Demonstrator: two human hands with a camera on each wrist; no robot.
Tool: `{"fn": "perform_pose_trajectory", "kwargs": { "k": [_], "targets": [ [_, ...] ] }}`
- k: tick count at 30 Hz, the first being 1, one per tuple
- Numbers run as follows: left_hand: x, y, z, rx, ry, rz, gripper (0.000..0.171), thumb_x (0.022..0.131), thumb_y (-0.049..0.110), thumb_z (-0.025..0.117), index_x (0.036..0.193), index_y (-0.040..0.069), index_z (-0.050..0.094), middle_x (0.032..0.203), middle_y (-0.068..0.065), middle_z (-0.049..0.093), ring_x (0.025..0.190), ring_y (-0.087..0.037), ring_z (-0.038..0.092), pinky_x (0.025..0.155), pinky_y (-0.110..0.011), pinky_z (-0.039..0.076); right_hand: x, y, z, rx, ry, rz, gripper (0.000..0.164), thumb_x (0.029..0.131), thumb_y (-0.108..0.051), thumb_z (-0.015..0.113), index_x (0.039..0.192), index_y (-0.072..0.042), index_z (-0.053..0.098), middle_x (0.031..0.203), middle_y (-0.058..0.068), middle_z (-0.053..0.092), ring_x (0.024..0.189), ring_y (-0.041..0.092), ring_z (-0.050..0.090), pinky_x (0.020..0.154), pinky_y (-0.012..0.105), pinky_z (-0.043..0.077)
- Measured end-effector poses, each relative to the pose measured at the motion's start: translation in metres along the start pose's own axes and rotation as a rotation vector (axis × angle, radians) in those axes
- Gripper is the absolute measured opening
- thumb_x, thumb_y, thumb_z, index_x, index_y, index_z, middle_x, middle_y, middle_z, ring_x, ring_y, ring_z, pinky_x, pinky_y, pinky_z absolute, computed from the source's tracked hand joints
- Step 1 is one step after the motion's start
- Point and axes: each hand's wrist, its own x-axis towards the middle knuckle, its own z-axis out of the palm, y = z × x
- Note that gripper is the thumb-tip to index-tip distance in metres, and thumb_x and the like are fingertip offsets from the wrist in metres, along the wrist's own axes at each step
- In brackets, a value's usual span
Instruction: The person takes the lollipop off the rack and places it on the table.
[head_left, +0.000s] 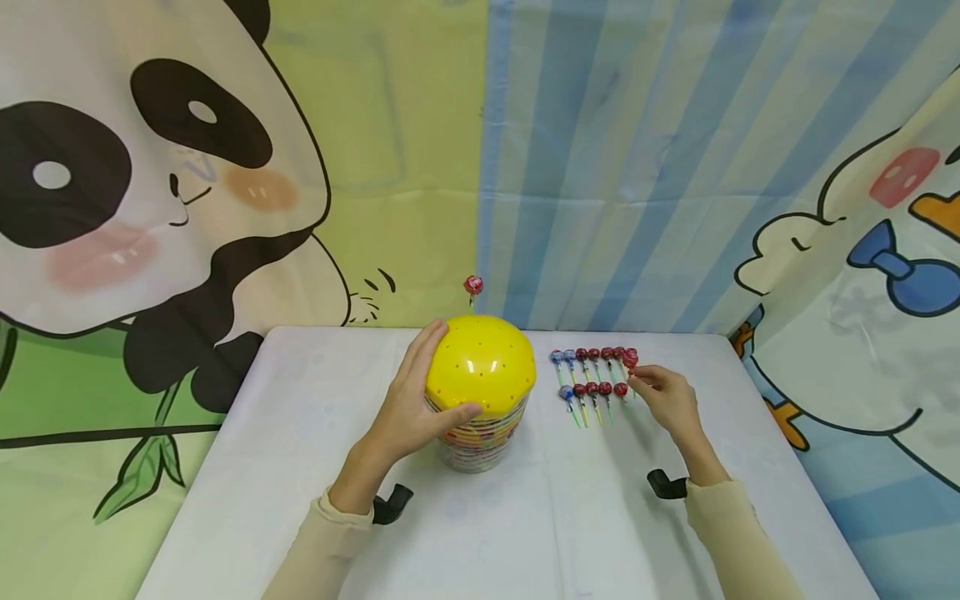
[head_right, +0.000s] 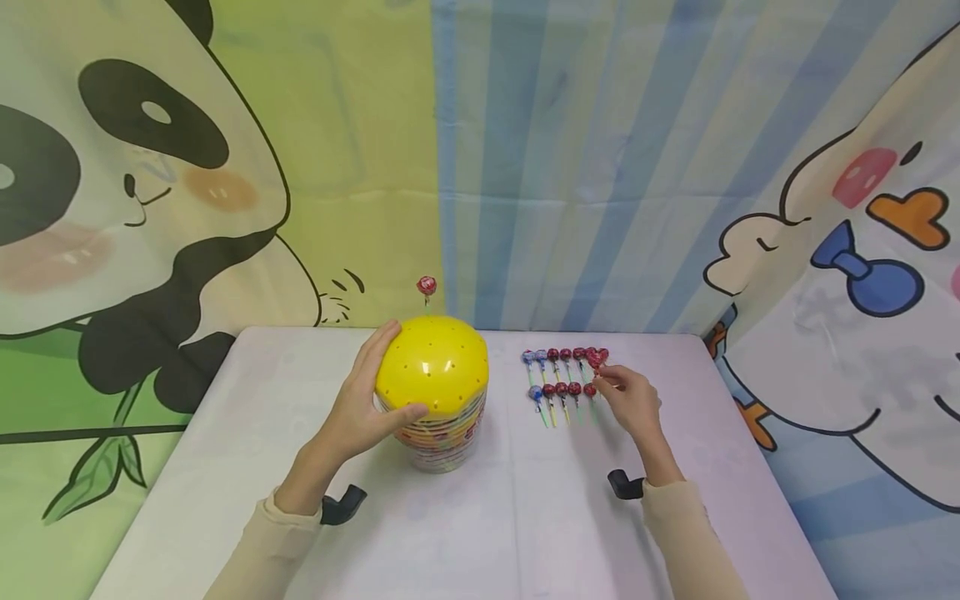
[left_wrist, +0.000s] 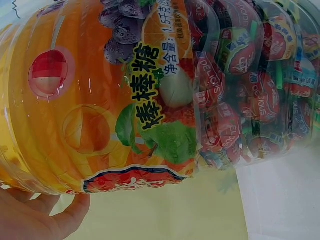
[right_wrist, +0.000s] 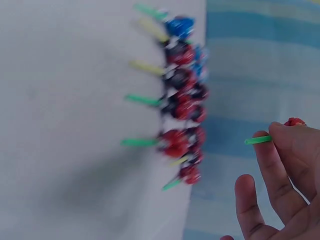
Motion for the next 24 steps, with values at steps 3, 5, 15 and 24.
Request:
{"fn": "perform_pose_trajectory", "kwargs": {
  "k": [3, 5, 15, 24],
  "targets": [
    [0.001, 0.0, 0.0, 0.0, 0.002, 0.002, 0.105, 0.077, 0.051, 0.082, 0.16, 0.035, 0.019, 0.164, 0.0, 0.018, 0.141, -0.028, 0.034, 0.101, -0.06, 0.042, 0.0, 0.016, 0.001, -0.064, -0.012, 0.05, 0.033, 0.099, -0.028, 0.064, 0.121, -0.002, 0.069, 0.107, 0.018, 0.072, 0.101, 0.041, 0.063, 0.089, 0.068, 0.034],
    [0.001, 0.0, 0.0, 0.002, 0.001, 0.001, 0.105, 0.077, 0.051, 0.082, 0.16, 0.035, 0.019, 0.164, 0.003, 0.017, 0.141, -0.028, 0.034, 0.102, -0.06, 0.042, -0.001, 0.024, 0.002, -0.094, -0.03, 0.084, 0.031, 0.099, -0.025, 0.064, 0.118, -0.002, 0.069, 0.106, 0.02, 0.071, 0.098, 0.043, 0.062, 0.087, 0.072, 0.029],
    [0.001, 0.0, 0.0, 0.007, 0.004, 0.004, 0.104, 0.077, 0.052, 0.082, 0.159, 0.034, 0.02, 0.164, 0.007, 0.016, 0.142, -0.028, 0.033, 0.102, -0.06, 0.041, 0.0, 0.047, 0.012, -0.161, -0.064, 0.219, 0.026, 0.096, -0.024, 0.066, 0.108, -0.001, 0.071, 0.098, 0.017, 0.071, 0.096, 0.045, 0.06, 0.085, 0.075, 0.028],
    [0.001, -0.001, 0.0, 0.002, 0.008, 0.018, 0.104, 0.077, 0.052, 0.082, 0.159, 0.033, 0.021, 0.164, -0.002, 0.019, 0.143, -0.027, 0.032, 0.102, -0.06, 0.041, 0.0, 0.048, 0.016, -0.182, -0.08, 0.232, 0.023, 0.096, -0.022, 0.065, 0.105, -0.001, 0.071, 0.091, 0.013, 0.072, 0.092, 0.042, 0.06, 0.081, 0.07, 0.03]
  ]
}}
